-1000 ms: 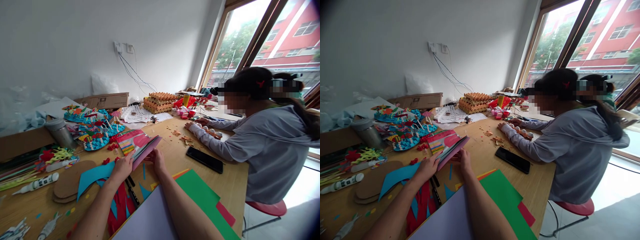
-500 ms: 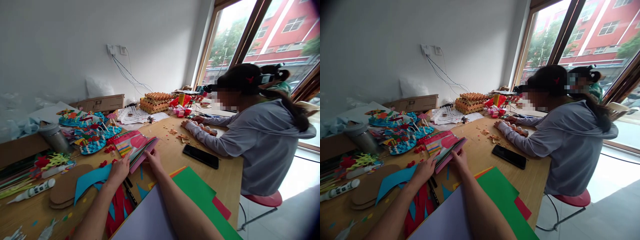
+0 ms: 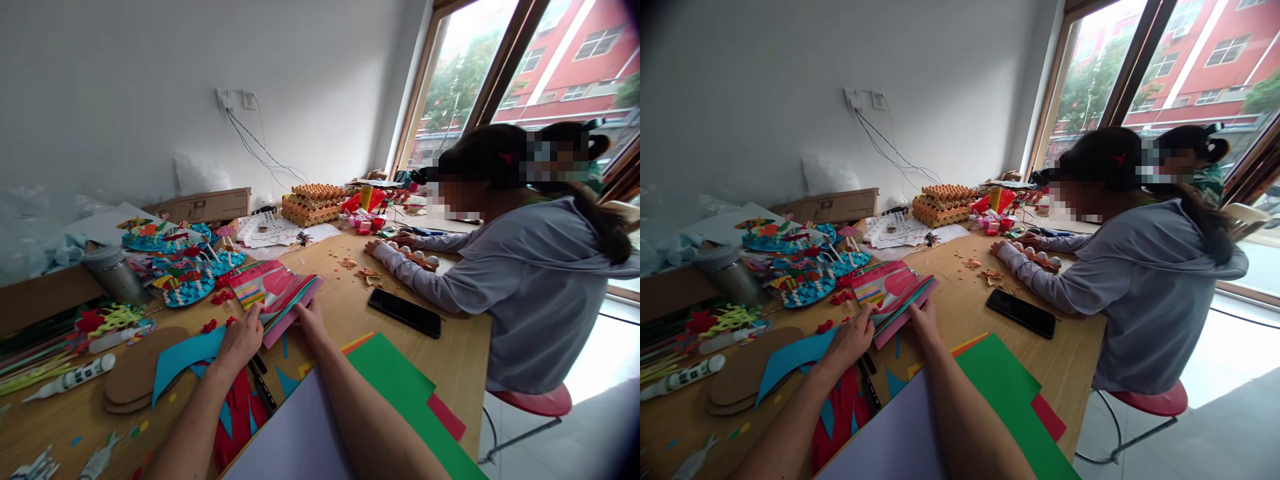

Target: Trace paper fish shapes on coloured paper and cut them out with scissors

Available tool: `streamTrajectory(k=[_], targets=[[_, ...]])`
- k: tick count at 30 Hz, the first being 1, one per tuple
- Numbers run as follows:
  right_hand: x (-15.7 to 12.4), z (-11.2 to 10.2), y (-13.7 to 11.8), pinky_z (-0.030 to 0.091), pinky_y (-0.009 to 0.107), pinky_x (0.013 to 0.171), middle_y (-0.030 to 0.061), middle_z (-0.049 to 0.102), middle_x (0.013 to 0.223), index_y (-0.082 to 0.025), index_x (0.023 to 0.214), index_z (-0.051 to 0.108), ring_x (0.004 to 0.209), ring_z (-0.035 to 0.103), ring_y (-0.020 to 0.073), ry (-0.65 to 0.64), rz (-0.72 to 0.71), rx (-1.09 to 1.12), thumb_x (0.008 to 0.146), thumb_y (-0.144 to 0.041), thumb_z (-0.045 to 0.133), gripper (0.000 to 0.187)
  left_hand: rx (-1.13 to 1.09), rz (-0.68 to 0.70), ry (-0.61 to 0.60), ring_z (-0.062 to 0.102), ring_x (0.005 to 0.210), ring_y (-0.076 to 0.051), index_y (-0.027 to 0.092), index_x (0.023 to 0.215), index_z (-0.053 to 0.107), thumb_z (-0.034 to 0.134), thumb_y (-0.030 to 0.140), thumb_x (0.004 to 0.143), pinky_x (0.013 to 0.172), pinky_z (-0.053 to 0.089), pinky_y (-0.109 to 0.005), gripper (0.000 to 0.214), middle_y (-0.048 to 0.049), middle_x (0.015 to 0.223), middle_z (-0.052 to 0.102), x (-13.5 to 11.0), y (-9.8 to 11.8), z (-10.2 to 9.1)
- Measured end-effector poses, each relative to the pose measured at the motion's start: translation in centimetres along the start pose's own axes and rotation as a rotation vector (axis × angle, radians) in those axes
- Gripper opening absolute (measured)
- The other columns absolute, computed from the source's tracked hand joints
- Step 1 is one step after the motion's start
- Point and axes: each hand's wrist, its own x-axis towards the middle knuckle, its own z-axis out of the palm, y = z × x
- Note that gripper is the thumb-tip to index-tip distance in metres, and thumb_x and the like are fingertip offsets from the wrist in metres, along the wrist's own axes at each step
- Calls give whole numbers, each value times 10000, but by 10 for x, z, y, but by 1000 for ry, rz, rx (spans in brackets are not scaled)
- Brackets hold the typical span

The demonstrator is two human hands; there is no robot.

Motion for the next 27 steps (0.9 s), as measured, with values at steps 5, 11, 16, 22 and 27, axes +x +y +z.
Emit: streamTrajectory(k=[5,11,16,22,27], targets=[[2,-1,4,472,233,474,-20,620,572,-179,685,582,498,546,140,4,7,-9,603,-221,590,93,-11,27,-42,644,987,-190,253,1106,443,457,187,826,759,436,-268,288,-27,1106,667,-1,4,-3],[4,-5,7,428,220,446,-20,594,542,-185,623,560,470,499,126,6,-8,-36,576,-217,592,65,6,45,-63,647,944,-227,228,943,531,453,221,851,748,430,-294,121,-53,1032,677,-2,9,-5],[4,-7,7,423,229,433,-14,597,536,-181,636,572,462,498,134,-14,7,-48,587,-229,617,82,2,3,-43,651,959,-225,223,1081,520,412,261,910,752,444,-283,205,-65,1088,677,-3,10,-3],[5,-7,9,464,251,466,-9,637,602,-179,717,606,497,552,153,-14,11,-22,583,-239,642,152,34,19,-46,655,981,-264,177,1367,357,296,234,946,781,469,-335,430,-150,1273,595,-3,11,3],[4,-5,6,494,260,490,4,669,656,-174,732,617,544,597,171,-15,31,-4,571,-225,644,171,22,102,-31,607,1104,-260,238,1457,287,252,146,935,882,457,-349,531,-109,1422,481,-1,3,10]])
